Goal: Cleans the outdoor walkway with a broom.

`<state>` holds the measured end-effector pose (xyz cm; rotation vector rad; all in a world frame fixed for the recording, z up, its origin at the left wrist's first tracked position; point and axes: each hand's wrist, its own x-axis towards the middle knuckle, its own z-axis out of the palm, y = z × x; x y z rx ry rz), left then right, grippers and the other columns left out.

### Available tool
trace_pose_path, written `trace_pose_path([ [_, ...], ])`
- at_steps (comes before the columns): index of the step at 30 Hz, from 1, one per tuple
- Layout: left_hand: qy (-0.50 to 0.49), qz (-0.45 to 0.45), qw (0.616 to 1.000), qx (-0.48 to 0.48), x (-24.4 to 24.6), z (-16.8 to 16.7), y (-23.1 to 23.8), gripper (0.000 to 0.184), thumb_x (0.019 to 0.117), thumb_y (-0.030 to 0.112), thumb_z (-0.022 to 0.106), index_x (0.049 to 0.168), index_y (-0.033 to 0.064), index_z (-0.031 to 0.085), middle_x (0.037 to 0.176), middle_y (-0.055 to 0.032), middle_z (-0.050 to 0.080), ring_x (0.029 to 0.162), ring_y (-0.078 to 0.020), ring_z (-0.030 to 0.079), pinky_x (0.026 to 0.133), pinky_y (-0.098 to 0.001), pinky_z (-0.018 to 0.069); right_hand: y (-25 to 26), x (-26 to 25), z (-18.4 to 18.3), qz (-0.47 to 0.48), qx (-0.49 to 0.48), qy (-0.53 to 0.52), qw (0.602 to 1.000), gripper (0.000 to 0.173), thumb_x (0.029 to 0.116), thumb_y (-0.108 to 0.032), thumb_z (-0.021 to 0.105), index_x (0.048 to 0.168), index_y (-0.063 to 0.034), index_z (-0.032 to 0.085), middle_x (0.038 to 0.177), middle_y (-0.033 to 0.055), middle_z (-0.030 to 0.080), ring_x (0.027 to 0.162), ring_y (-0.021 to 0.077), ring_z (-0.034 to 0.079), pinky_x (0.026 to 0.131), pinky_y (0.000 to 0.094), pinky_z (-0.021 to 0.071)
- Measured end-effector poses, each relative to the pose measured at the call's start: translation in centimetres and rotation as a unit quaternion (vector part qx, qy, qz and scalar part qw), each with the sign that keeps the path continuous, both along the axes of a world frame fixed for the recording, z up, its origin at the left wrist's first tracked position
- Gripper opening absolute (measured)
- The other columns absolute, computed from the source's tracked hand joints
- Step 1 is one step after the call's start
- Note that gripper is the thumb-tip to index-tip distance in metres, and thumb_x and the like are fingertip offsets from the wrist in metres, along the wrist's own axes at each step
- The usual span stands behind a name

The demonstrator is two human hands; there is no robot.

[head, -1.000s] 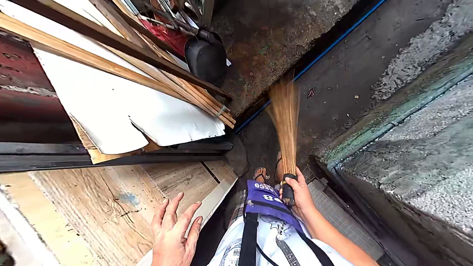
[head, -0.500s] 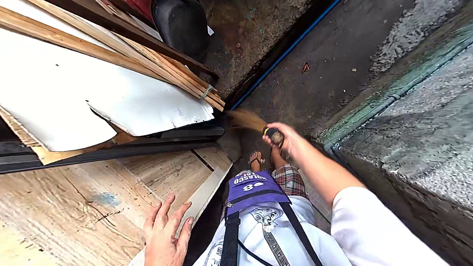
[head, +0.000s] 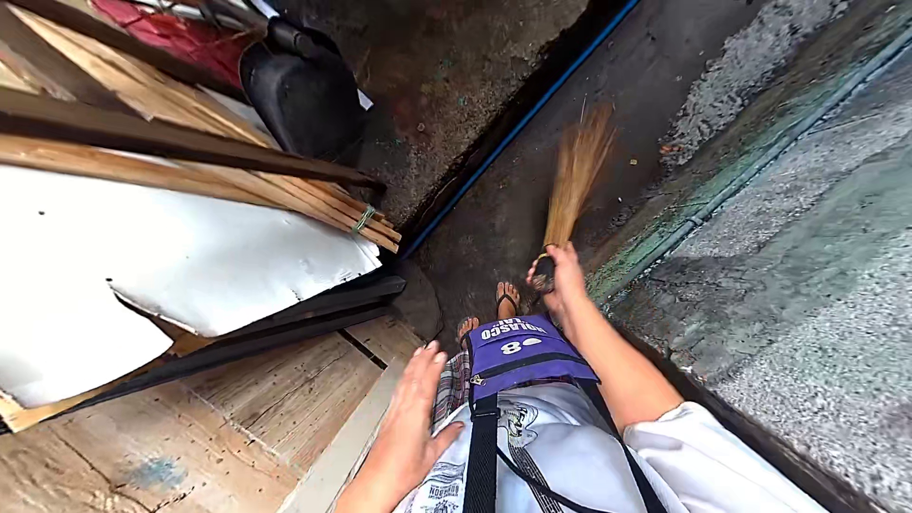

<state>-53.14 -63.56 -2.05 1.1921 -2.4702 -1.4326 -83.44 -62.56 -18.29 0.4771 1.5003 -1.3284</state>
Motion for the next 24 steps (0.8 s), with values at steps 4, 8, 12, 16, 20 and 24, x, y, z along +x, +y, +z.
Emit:
trace_pose_path([
  [4, 0.114, -0.051, 0.992, 0.013, -6.7, -1.5, -0.8, 0.068, 0.0913, 0.033, 0.076, 0.151, 0.0177, 0.047, 0.157, -0.0141, 0.046, 0.150, -0.0332, 0.036, 0.124, -0.0529, 0.0316, -1.1, 1.2, 4.6, -0.074, 0.037, -0.196, 0.977, 0.032, 0.1035, -0.037, 0.053, 0.120, -0.0107, 0.055, 0.082, 0.0106, 0.064, 0.061, 0.0187, 0.064, 0.053, 0.0306, 0.0555],
  [8, 0.115, -0.094, 0.988, 0.032, -8.6, -1.3, -2.7, 0.020, 0.1030, 0.026, 0.061, 0.114, 0.0230, 0.077, 0.125, 0.0031, 0.073, 0.131, -0.0208, 0.060, 0.118, -0.0545, 0.0372, -0.3, -5.8, 3.5, -0.126, 0.081, -0.237, 0.960, 0.029, 0.1010, -0.037, 0.051, 0.117, -0.0116, 0.052, 0.085, 0.0052, 0.060, 0.064, 0.0115, 0.061, 0.054, 0.0223, 0.0520],
  [12, 0.120, -0.111, 0.983, 0.086, -7.7, -1.9, -3.7, 0.021, 0.1047, 0.024, 0.059, 0.113, 0.0180, 0.077, 0.119, 0.0028, 0.075, 0.123, -0.0142, 0.065, 0.116, -0.0454, 0.0435, 1.1, -14.1, 0.3, -0.156, 0.124, -0.034, 0.979, 0.038, 0.1003, -0.028, 0.058, 0.131, -0.0078, 0.053, 0.098, 0.0126, 0.063, 0.071, 0.0200, 0.064, 0.060, 0.0319, 0.0562],
  [16, 0.094, -0.105, 0.981, 0.133, -7.1, -1.5, -6.0, 0.018, 0.1014, 0.022, 0.064, 0.113, 0.0179, 0.077, 0.115, 0.0039, 0.076, 0.117, -0.0110, 0.068, 0.115, -0.0410, 0.0467, 1.9, -14.1, -3.0, 0.004, 0.142, 0.184, 0.973, 0.074, 0.0959, -0.023, 0.064, 0.161, -0.0163, 0.030, 0.141, 0.0210, 0.055, 0.103, 0.0345, 0.068, 0.080, 0.0568, 0.0595],
  [20, 0.104, -0.129, 0.975, 0.147, -8.2, -2.2, -10.2, 0.017, 0.0987, 0.025, 0.067, 0.112, 0.0217, 0.077, 0.112, 0.0065, 0.076, 0.113, -0.0096, 0.068, 0.108, -0.0357, 0.0518, -2.4, -9.1, 3.0, -0.040, 0.038, 0.062, 0.997, 0.058, 0.1073, -0.030, 0.050, 0.159, -0.0315, 0.025, 0.101, 0.0138, 0.063, 0.068, 0.0258, 0.066, 0.057, 0.0429, 0.0591],
  [24, 0.123, -0.158, 0.971, 0.130, -10.3, -2.3, -14.9, 0.017, 0.0990, 0.024, 0.064, 0.109, 0.0210, 0.078, 0.113, 0.0049, 0.075, 0.116, -0.0099, 0.067, 0.108, -0.0333, 0.0512, -7.6, -8.7, 4.7, -0.107, 0.063, -0.188, 0.974, 0.030, 0.1037, -0.028, 0.054, 0.124, -0.0063, 0.055, 0.081, 0.0155, 0.064, 0.059, 0.0218, 0.064, 0.051, 0.0318, 0.0559],
])
